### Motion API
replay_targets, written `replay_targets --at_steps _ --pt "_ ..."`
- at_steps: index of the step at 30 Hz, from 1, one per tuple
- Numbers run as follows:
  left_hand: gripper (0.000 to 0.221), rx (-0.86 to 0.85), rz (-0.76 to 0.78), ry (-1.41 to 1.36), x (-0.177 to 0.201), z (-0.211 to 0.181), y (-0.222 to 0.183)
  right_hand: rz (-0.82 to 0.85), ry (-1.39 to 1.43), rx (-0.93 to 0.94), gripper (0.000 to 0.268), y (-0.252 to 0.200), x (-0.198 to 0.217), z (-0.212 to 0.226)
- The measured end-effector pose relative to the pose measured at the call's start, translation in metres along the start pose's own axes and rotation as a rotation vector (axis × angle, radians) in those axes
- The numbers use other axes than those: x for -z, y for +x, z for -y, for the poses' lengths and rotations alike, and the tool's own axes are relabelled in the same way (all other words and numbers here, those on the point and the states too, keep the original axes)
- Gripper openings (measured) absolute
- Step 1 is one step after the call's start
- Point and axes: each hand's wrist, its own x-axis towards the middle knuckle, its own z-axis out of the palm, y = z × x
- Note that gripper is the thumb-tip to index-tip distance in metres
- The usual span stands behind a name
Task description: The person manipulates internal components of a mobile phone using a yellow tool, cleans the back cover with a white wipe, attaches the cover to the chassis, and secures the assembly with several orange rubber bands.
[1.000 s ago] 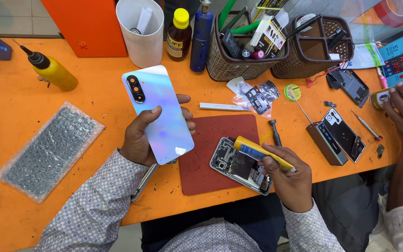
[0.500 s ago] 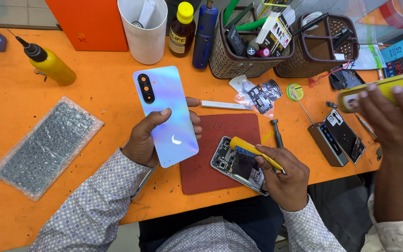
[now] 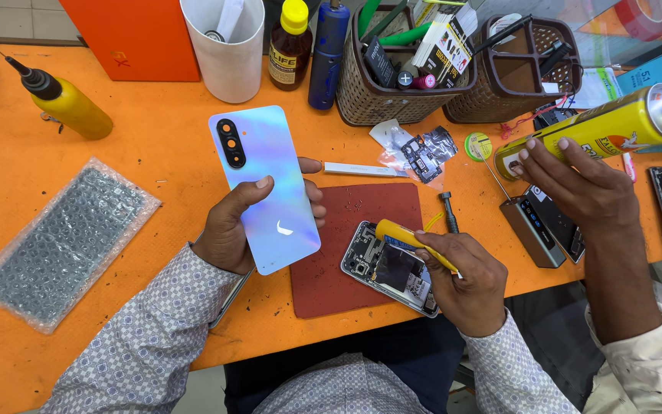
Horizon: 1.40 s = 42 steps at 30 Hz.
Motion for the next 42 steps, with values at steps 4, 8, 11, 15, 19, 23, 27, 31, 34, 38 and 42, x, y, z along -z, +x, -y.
replay_targets --at_steps 4,8,11,15,19,23,27,31,34,38,42 --pt "0.072 -0.021 0.015 -0.006 0.000 -0.001 -0.001 0.002 -0.029 -0.010 0.025 -0.002 0.005 -0.001" --pt "0.073 -0.017 0.009 0.012 -0.001 0.000 0.000 0.003 -0.044 -0.009 0.026 -0.007 0.011 -0.004" --pt "0.073 -0.010 0.007 0.023 0.000 -0.001 0.000 0.004 -0.078 -0.030 0.026 -0.011 0.017 -0.006" --pt "0.071 0.051 0.030 0.063 0.000 0.005 0.000 0.000 -0.113 -0.027 0.026 -0.017 0.023 -0.009" --pt "0.068 0.204 0.156 0.082 -0.004 0.021 0.004 0.005 -0.141 -0.063 0.026 -0.024 0.031 -0.013" --pt "0.070 0.332 0.160 0.176 -0.008 0.034 0.006 0.000 -0.143 -0.080 0.026 -0.031 0.038 -0.016" --pt "0.072 0.419 0.113 0.221 -0.008 0.042 0.010 -0.001 -0.189 -0.100 0.024 -0.037 0.045 -0.019" --pt "0.073 0.408 0.084 0.277 -0.008 0.044 0.012 -0.003 -0.227 -0.122 0.023 -0.043 0.052 -0.023" --pt "0.073 0.408 0.071 0.315 -0.008 0.042 0.012 -0.009 -0.245 -0.118 0.023 -0.049 0.057 -0.025" --pt "0.073 0.423 0.065 0.315 -0.009 0.043 0.013 -0.008 -0.287 -0.152 0.023 -0.058 0.065 -0.027" --pt "0.071 0.410 0.080 0.319 -0.009 0.043 0.012 -0.011 -0.321 -0.184 0.024 -0.067 0.071 -0.027"
